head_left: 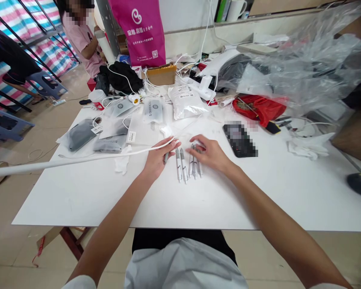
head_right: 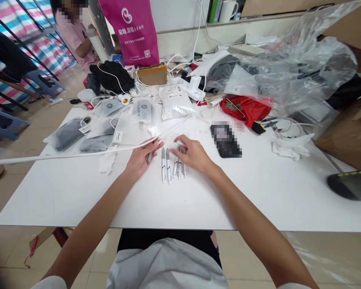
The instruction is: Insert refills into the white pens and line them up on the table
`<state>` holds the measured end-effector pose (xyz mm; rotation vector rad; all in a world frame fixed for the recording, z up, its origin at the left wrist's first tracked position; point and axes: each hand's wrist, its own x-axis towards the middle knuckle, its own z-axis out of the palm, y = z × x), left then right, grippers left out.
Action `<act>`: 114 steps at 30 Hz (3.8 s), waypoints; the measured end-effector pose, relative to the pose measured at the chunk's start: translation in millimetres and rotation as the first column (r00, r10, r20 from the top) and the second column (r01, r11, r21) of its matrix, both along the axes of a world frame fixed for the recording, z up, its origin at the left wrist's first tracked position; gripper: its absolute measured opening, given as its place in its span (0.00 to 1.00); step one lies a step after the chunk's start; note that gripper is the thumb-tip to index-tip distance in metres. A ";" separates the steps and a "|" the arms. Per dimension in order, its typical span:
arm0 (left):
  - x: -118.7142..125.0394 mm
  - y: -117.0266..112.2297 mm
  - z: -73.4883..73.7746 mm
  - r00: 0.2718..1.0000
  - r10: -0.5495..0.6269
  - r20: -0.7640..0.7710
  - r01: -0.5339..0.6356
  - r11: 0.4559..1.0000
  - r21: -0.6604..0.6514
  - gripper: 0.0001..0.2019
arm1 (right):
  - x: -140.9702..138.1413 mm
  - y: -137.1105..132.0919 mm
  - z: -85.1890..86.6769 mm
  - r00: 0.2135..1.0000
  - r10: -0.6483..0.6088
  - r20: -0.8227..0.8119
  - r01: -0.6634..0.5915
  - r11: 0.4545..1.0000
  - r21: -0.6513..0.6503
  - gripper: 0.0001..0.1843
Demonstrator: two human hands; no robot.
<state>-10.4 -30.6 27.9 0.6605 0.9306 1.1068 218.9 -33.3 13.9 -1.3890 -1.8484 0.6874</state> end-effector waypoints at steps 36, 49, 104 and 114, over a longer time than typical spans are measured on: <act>-0.9 1.0 -3.6 0.965 0.057 -0.256 0.023 0.954 0.298 0.21 | -10.5 -2.7 -10.9 1.000 -0.012 -0.008 0.014 0.951 0.310 0.15; -0.5 0.7 -5.0 0.942 0.101 -0.319 0.009 0.946 0.325 0.18 | -0.6 1.2 -18.5 0.969 0.024 0.245 -0.132 0.890 0.435 0.11; 3.7 -2.3 1.8 0.985 -0.168 0.044 0.168 0.986 -0.014 0.13 | -22.8 -12.4 4.9 0.961 0.215 -0.173 -0.120 0.891 0.438 0.13; 0.2 -1.4 2.3 0.989 -0.132 0.067 0.132 0.991 0.001 0.12 | -12.8 -10.9 1.8 0.996 0.084 0.039 -0.092 0.854 0.512 0.15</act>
